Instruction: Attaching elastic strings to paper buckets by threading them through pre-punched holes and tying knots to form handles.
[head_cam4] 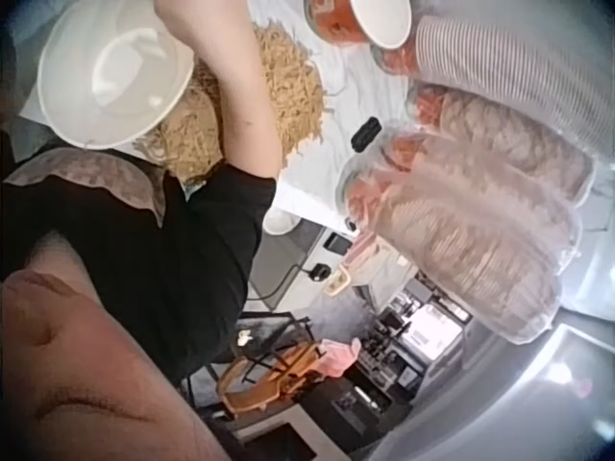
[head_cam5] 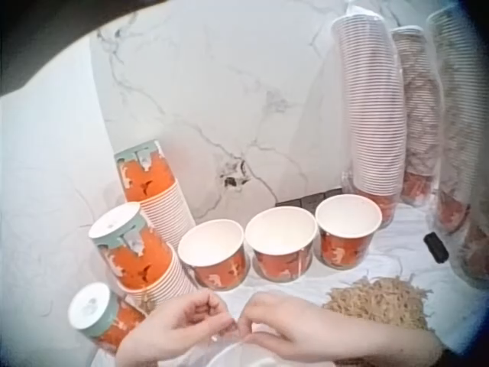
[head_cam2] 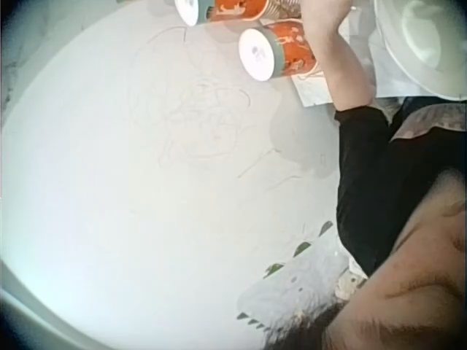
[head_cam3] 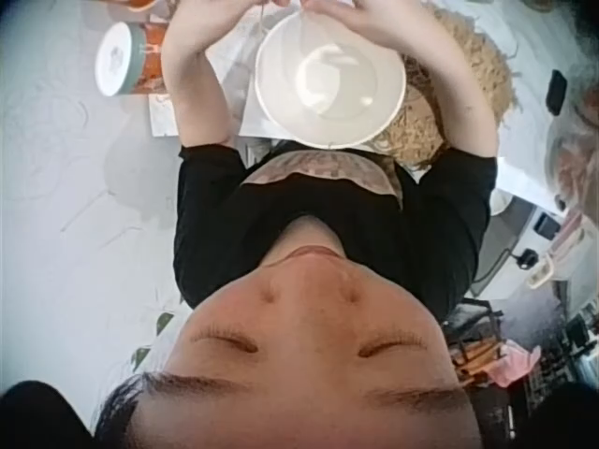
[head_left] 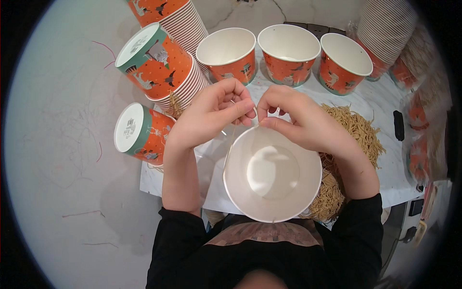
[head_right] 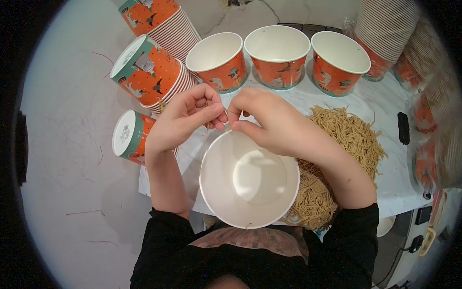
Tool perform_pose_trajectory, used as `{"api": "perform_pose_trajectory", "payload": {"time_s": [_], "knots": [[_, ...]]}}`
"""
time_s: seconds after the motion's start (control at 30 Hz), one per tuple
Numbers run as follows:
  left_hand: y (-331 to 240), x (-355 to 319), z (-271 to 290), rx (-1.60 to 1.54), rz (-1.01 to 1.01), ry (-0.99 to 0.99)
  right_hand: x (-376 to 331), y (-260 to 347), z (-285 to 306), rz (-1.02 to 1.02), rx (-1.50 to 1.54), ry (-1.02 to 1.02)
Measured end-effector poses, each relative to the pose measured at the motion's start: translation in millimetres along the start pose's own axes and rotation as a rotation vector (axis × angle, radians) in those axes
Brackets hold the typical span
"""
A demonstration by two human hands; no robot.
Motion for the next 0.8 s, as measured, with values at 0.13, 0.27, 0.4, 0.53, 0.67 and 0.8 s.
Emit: {"api": "perform_pose_trajectory", "payload": {"time_s": [0.13,0.27,0.4,0.53,0.67,0.8], "knots": [[18,5,-5,-0.166,0.133,0.051,3,-18,-5,-0.162,0.215,0.049],[6,1,-1,0.178,0.087,0.032,3,-26,-1,-0.24,0.344,-0.03],[-5,-7,-1,0.521,0.076,-0.058,3,-26,6,-0.231,0.135,-0.107],[-14,-12,-4,0.7,0.029,-0.111,2,-27,3,-0.215,0.05,-0.138],[-17,-11,-4,0.697,-0.038,-0.158,5,-25,0,-0.24,0.069,-0.12],[-16,-5,-3,0.493,-0.029,-0.111,4,-27,-3,-0.221,0.166,-0.089]]}}
Point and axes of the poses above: each hand's wrist, its own x-axis towards the middle knuckle, its own z-axis out of the back of the hand, y = z × x, the point moved 8 cm from there along x, towards the middle knuckle, and after that the axes turned 13 degrees about y, right-handed, at the moved point
